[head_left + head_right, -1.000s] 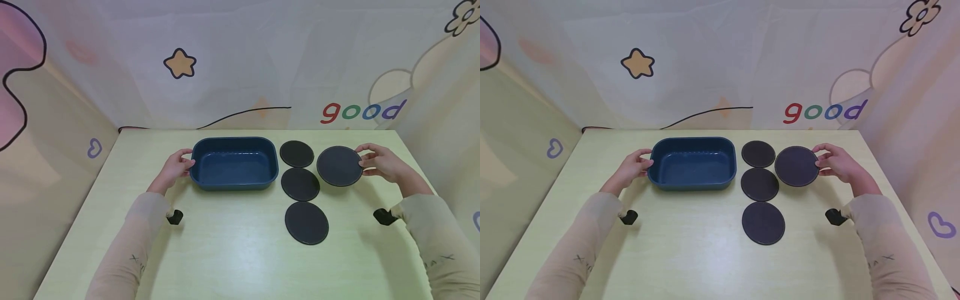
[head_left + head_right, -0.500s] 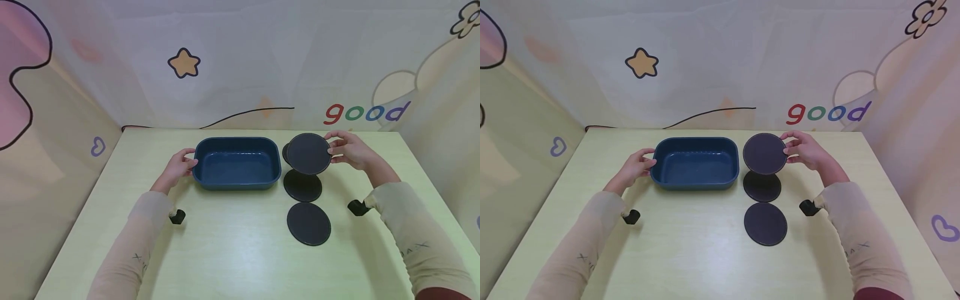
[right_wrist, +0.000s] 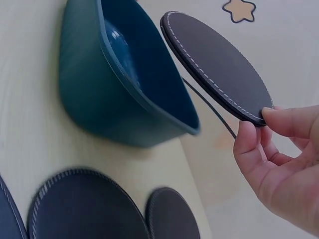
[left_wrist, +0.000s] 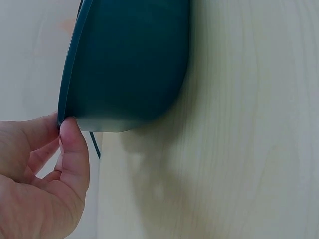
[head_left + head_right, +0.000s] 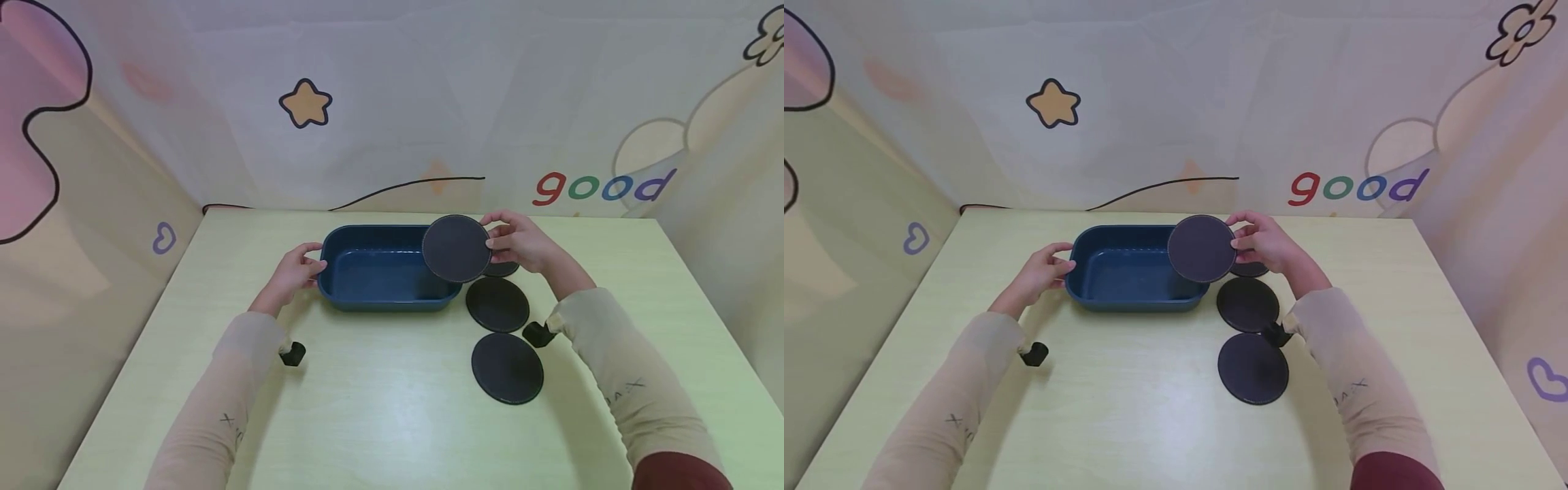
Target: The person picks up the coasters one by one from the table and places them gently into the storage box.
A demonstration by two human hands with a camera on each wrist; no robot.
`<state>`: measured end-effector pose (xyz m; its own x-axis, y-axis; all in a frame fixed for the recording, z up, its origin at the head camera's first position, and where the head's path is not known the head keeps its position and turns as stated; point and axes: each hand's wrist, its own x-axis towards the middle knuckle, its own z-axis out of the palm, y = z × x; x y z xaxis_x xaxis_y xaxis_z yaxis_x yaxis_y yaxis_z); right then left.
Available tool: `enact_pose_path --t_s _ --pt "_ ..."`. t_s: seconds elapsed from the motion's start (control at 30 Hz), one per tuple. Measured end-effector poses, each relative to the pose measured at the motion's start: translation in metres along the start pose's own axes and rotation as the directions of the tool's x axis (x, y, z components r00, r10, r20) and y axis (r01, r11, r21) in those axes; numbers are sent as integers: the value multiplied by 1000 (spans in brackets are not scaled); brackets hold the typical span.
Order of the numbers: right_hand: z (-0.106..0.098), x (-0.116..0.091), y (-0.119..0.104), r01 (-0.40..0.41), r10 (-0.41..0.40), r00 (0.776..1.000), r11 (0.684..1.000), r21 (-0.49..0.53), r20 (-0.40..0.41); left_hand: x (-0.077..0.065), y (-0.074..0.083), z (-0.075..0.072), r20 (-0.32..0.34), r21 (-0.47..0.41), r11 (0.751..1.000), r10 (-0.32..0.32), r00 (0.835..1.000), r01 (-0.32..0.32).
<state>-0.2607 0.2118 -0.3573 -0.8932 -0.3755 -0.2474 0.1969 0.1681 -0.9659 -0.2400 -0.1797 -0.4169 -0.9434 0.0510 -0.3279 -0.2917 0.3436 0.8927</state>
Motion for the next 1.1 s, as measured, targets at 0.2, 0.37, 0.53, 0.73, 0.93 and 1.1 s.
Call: enact_pose_path --t_s 0.2,0.37,0.53,0.73,0.93,1.1 --pt "21 20 8 -33 33 999 998 49 8 1 -1 0 -2 3 1000 -5 1000 5" --pt "39 33 12 -70 70 998 997 28 3 3 -1 0 -6 13 1000 -16 1000 16" --pt "56 44 15 -85 85 996 996 15 -1 4 -2 1 -13 10 1000 -14 1000 15" --pt "74 55 19 -95 95 995 995 17 -1 3 -2 1 -10 0 1000 -6 1000 6" --pt "86 64 22 -95 95 995 995 -17 6 2 -1 1 -18 2 1000 -12 1000 12" --pt "93 71 27 -132 132 991 990 -43 13 0 -1 0 -13 -13 1000 -3 1000 3"
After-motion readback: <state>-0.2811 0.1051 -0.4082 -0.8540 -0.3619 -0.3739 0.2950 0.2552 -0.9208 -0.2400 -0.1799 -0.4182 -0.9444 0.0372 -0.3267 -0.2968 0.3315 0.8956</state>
